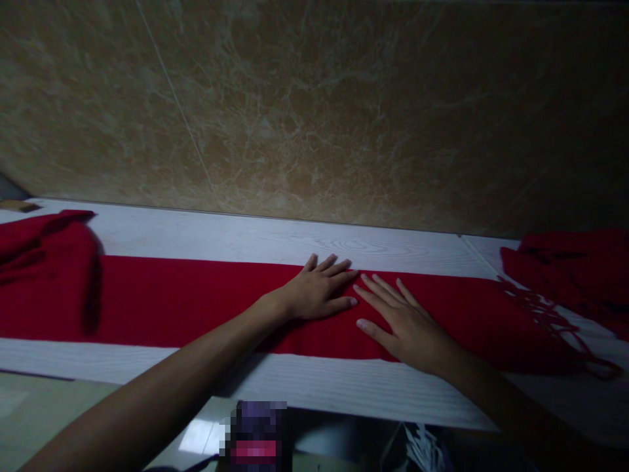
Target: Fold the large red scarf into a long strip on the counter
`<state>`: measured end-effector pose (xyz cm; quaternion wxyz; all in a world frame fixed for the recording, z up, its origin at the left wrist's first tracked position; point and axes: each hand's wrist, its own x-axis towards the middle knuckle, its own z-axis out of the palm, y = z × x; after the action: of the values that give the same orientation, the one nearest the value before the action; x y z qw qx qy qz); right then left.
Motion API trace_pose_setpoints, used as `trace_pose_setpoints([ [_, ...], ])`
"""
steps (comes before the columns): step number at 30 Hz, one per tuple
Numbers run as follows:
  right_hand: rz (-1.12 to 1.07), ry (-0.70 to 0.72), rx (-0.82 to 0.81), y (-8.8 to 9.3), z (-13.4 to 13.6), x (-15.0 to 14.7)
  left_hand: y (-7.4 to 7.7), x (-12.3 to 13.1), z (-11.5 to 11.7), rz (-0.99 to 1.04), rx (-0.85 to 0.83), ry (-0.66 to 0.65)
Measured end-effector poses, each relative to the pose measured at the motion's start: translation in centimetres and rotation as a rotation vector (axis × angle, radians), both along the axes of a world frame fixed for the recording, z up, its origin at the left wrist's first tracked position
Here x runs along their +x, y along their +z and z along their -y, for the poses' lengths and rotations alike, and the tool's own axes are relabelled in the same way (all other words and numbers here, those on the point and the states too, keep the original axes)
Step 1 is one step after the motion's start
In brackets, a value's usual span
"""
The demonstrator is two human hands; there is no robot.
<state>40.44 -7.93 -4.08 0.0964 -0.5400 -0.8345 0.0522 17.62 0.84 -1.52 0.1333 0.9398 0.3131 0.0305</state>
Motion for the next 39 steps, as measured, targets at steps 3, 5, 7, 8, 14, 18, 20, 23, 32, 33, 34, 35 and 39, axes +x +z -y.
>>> trace_pose_setpoints([
  [3, 0.014, 0.005, -0.021, 0.1, -0.1, 0.0, -0.1, 0.0, 0.0, -0.015, 0.002, 0.006],
  [5, 0.015, 0.013, 0.006, 0.2, -0.1, 0.1, -0.1, 0.1, -0.1, -0.020, 0.006, 0.012],
  [7, -0.003, 0.004, 0.091, 0.4, -0.1, 0.2, -0.1, 0.1, 0.0, -0.021, 0.003, 0.014],
  [8, -0.018, -0.011, 0.147, 0.5, -0.1, 0.2, -0.1, 0.1, 0.0, -0.023, -0.001, 0.015],
  [14, -0.003, -0.019, 0.224, 1.3, -0.1, 0.0, 0.1, 0.2, 0.1, -0.018, -0.012, 0.013],
  [18, -0.042, 0.002, 0.291, 2.0, -0.1, -0.2, 0.0, 0.2, 0.0, -0.020, -0.018, 0.022],
  [20, -0.063, 0.006, 0.303, 2.1, -0.1, -0.2, -0.2, 0.1, -0.1, -0.006, -0.008, 0.018],
  [23, -0.041, 0.005, 0.218, 1.8, -0.1, -0.3, -0.3, 0.0, -0.1, 0.005, -0.001, 0.006],
  [32, -0.075, -0.021, 0.201, 0.6, -0.5, -0.2, 0.0, 0.1, -0.2, 0.021, 0.002, 0.011],
  [33, -0.084, -0.016, 0.193, 0.7, -0.6, -0.1, 0.2, 0.0, -0.3, 0.047, 0.016, 0.003],
  [34, -0.093, -0.012, 0.187, 0.7, -0.6, -0.1, 0.4, -0.2, -0.4, 0.085, 0.030, -0.006],
  [35, -0.103, -0.007, 0.183, 0.9, -0.6, 0.0, 0.9, -0.5, -0.3, 0.133, 0.037, -0.012],
  [39, -0.179, 0.017, 0.157, 2.2, -0.2, 0.0, 4.5, -2.8, 0.9, 0.403, -0.030, 0.078],
])
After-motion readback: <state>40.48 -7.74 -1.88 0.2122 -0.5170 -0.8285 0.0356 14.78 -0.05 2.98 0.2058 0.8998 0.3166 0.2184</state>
